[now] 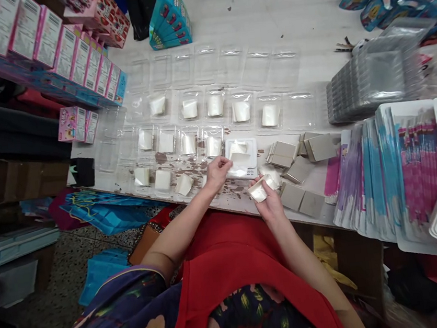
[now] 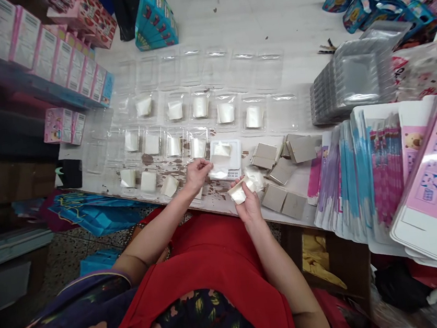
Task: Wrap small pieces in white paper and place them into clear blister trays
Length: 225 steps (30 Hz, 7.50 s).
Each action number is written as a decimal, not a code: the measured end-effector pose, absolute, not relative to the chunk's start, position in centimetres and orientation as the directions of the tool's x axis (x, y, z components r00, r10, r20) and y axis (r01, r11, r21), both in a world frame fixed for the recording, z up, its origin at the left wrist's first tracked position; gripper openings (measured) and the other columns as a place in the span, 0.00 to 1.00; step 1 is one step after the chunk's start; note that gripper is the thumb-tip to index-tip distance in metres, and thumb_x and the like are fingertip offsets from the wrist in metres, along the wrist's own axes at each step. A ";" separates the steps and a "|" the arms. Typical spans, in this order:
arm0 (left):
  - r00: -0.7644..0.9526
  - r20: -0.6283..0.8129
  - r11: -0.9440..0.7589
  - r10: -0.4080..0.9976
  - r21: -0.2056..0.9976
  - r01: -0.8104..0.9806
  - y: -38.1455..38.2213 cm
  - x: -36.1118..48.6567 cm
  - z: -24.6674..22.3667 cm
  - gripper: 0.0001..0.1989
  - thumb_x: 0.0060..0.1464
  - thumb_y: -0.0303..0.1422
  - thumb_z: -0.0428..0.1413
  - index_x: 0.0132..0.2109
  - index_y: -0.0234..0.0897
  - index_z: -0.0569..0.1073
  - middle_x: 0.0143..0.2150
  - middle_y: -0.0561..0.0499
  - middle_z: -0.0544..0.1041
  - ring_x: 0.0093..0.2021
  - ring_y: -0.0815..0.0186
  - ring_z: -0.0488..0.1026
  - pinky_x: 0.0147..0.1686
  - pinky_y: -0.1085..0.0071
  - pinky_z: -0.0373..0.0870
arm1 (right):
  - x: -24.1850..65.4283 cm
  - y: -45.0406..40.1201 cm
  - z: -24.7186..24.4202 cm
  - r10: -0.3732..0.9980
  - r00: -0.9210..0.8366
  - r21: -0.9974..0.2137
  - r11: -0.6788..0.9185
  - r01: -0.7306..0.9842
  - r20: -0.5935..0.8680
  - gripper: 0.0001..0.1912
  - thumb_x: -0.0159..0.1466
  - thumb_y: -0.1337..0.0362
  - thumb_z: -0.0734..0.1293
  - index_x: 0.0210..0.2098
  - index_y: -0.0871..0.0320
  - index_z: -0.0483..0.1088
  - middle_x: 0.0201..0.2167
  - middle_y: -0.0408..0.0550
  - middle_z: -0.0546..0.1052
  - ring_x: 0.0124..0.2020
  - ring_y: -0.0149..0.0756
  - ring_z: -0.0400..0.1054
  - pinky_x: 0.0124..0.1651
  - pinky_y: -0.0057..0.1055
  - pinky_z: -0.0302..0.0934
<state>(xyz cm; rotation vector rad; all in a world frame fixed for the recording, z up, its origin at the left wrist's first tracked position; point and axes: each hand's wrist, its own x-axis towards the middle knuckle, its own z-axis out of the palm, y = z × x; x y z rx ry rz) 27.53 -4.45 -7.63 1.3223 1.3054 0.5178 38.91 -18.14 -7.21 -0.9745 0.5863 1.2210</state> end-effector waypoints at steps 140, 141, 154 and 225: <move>0.448 -0.651 0.637 0.612 0.742 0.210 -7.3 27.9 -4.7 0.14 0.39 0.38 0.64 0.27 0.33 0.70 0.20 0.58 0.66 0.18 0.77 0.60 0.19 0.78 0.55 | 37.9 -18.6 -6.0 0.630 0.294 -0.439 -0.083 -0.895 -0.719 0.20 0.60 0.53 0.68 0.49 0.53 0.70 0.47 0.44 0.79 0.41 0.33 0.74 0.35 0.28 0.68; 0.452 -0.648 0.635 0.613 0.744 0.206 -7.3 27.8 -4.6 0.14 0.39 0.38 0.64 0.27 0.33 0.70 0.20 0.58 0.66 0.18 0.77 0.60 0.19 0.78 0.54 | 37.9 -18.5 -6.0 0.628 0.294 -0.440 -0.087 -0.894 -0.721 0.20 0.60 0.53 0.68 0.49 0.53 0.70 0.46 0.44 0.79 0.41 0.33 0.74 0.35 0.28 0.68; 0.440 -0.658 0.644 0.611 0.737 0.206 -7.2 27.5 -5.0 0.14 0.39 0.38 0.64 0.28 0.33 0.70 0.20 0.57 0.68 0.18 0.76 0.61 0.19 0.78 0.56 | 37.7 -18.2 -5.7 0.633 0.259 -0.381 -0.061 -0.923 -0.730 0.20 0.60 0.54 0.68 0.49 0.56 0.71 0.45 0.46 0.79 0.41 0.34 0.74 0.35 0.27 0.68; 0.402 -0.635 0.620 0.659 0.762 0.187 -8.0 27.7 -5.5 0.14 0.38 0.39 0.63 0.28 0.33 0.71 0.20 0.56 0.69 0.19 0.75 0.61 0.19 0.77 0.54 | 37.7 -18.4 -6.4 0.533 0.437 -0.549 -0.063 -0.833 -0.724 0.20 0.49 0.69 0.74 0.42 0.58 0.73 0.36 0.44 0.81 0.34 0.33 0.75 0.38 0.30 0.70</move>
